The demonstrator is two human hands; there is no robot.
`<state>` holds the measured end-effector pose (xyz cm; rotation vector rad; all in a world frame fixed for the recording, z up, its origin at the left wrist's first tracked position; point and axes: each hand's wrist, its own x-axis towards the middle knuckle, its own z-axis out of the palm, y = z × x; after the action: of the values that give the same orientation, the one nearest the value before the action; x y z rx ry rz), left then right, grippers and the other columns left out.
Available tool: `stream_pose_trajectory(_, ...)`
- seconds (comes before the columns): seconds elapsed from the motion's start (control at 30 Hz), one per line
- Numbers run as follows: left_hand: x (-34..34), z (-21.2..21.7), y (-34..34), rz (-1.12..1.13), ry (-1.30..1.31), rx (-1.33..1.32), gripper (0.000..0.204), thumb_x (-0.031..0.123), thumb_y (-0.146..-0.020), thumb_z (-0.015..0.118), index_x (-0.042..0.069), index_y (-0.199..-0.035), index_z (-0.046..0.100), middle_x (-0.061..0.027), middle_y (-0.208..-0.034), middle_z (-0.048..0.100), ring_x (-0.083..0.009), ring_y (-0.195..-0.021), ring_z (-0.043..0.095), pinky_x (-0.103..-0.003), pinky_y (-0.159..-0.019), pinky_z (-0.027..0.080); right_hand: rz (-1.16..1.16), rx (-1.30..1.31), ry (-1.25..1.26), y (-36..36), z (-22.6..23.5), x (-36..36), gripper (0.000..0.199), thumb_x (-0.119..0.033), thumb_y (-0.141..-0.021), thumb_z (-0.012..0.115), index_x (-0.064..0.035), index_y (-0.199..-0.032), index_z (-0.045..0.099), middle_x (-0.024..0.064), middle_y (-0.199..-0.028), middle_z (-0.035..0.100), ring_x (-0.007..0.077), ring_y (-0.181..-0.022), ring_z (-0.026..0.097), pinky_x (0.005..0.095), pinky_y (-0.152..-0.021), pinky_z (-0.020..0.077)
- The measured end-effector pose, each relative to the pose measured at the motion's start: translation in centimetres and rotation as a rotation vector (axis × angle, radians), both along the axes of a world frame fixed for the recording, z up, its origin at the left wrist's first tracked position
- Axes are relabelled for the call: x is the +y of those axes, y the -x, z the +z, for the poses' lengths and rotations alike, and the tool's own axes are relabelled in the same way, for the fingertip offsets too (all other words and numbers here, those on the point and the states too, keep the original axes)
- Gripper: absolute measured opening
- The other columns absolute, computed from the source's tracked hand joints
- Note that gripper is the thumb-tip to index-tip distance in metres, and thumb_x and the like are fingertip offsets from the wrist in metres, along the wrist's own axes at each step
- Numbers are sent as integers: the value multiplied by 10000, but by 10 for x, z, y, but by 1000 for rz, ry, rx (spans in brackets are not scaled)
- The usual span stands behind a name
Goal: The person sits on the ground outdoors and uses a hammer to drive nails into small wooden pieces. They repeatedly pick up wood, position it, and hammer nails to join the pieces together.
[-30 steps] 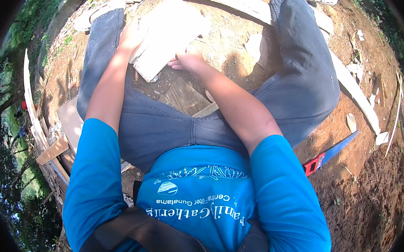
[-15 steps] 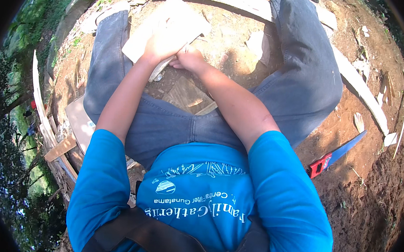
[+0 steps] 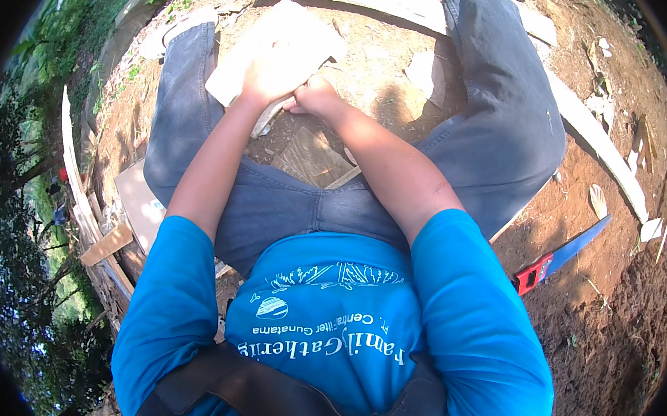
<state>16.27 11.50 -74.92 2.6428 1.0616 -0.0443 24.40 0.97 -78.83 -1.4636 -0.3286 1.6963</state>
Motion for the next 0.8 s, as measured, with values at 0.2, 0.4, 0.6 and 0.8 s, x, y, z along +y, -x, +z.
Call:
stream_pose_trajectory(0.2,1,13,-4,-255,-105,193,613,559,-886,558,146,-1339,585,-146,-1415,530,-329,-1302,484,-453,-1085,410,426,-102,60,-37,11,-5,268,-211,-1010,580,5,-1162,624,114,-1008,723,153,-778,721,249,-675,604)
stream_pose_trajectory(0.4,6,-27,15,-36,-41,-142,758,547,-735,757,144,-1349,568,-141,-1392,533,-379,-1314,453,-481,-1110,393,814,-687,23,-119,46,-13,158,-223,-876,683,-76,-857,737,71,-784,732,157,-662,693,316,-635,573)
stream_pose_trajectory(0.6,-3,-1,8,57,94,-175,870,512,-635,851,143,-1364,549,-168,-1393,500,-386,-1317,449,-485,-1051,464,938,-819,-66,-103,17,-70,189,-202,-730,766,-151,-912,761,66,-881,745,211,-853,709,355,-778,555)
stream_pose_trajectory(0.8,-3,-10,12,89,21,-129,881,543,-656,800,169,-1402,520,-146,-1387,467,-355,-1324,434,-485,-1075,435,936,-987,-30,-81,30,-64,238,-185,-778,704,-153,-1013,727,71,-973,735,254,-945,702,373,-837,556)
